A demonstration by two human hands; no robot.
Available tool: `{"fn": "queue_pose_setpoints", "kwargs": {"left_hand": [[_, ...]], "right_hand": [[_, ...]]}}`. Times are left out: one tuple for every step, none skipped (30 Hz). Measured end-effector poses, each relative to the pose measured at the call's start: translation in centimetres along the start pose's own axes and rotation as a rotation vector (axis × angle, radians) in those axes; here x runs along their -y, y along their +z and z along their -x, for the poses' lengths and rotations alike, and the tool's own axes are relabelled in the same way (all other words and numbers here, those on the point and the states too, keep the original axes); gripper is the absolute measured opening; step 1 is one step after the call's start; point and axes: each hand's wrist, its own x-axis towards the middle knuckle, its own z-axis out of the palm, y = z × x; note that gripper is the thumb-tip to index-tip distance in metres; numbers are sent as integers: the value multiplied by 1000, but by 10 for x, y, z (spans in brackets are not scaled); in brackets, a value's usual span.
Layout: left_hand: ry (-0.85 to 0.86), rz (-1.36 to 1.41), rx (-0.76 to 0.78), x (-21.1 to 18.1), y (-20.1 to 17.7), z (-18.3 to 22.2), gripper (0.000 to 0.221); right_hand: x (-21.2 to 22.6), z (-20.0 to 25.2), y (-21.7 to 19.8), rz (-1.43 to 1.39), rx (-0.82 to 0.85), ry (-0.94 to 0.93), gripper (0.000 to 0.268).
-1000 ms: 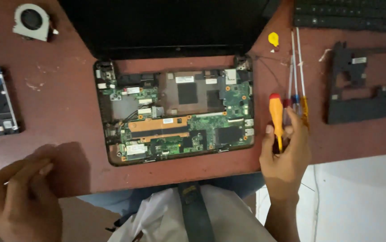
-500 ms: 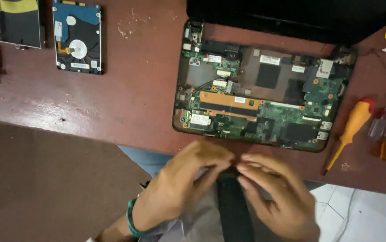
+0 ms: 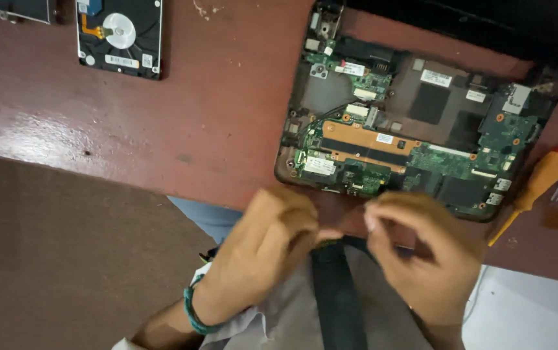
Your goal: Disassembling a laptop by removing screws and internal components like the cooling fan and hard drive from the motherboard.
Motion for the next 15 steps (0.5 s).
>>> {"fn": "queue_pose_setpoints", "kwargs": {"left_hand": [[28,-170,-44,4,-1,-1,23],[56,-343,-86,8,-3,-3,26],[53,-340,-87,12,-3,-1,26],[50,-391,-93,16,-4,1,23],[48,-442,-100,20,-5,2,21],[40,-436,-100,21,-3,4,21],[51,-475,-129,23,-1,5,16],[61,-517,-157,25,1,7,13],[52,-513,-157,27,1,9,13],[53,-556,-120,29,2,12,14],[54,-599,-82,32,2,14,22],[47,-593,-81,31,1,14,22],[47,-604,-78,30,0,13,23],[49,-617,-77,30,-1,12,24],[43,-613,-76,31,0,12,24]], "right_hand": [[1,-3,1,63,-58,38,4],[2,-7,3,123,-120,76,5],[2,-8,5,125,-116,78,5],[2,-9,7,150,-106,82,5],[3,-10,8,175,-96,86,6],[4,-11,9,178,-89,91,6],[5,-13,11,186,-69,111,4],[6,-14,12,192,-50,131,2],[6,-14,13,193,-41,135,2],[6,-14,14,214,-36,134,4],[6,-13,14,236,-31,133,7],[6,-14,14,238,-24,139,7],[6,-15,13,246,-9,146,7],[7,-16,13,253,5,151,6],[6,-16,13,254,10,155,6]]}}
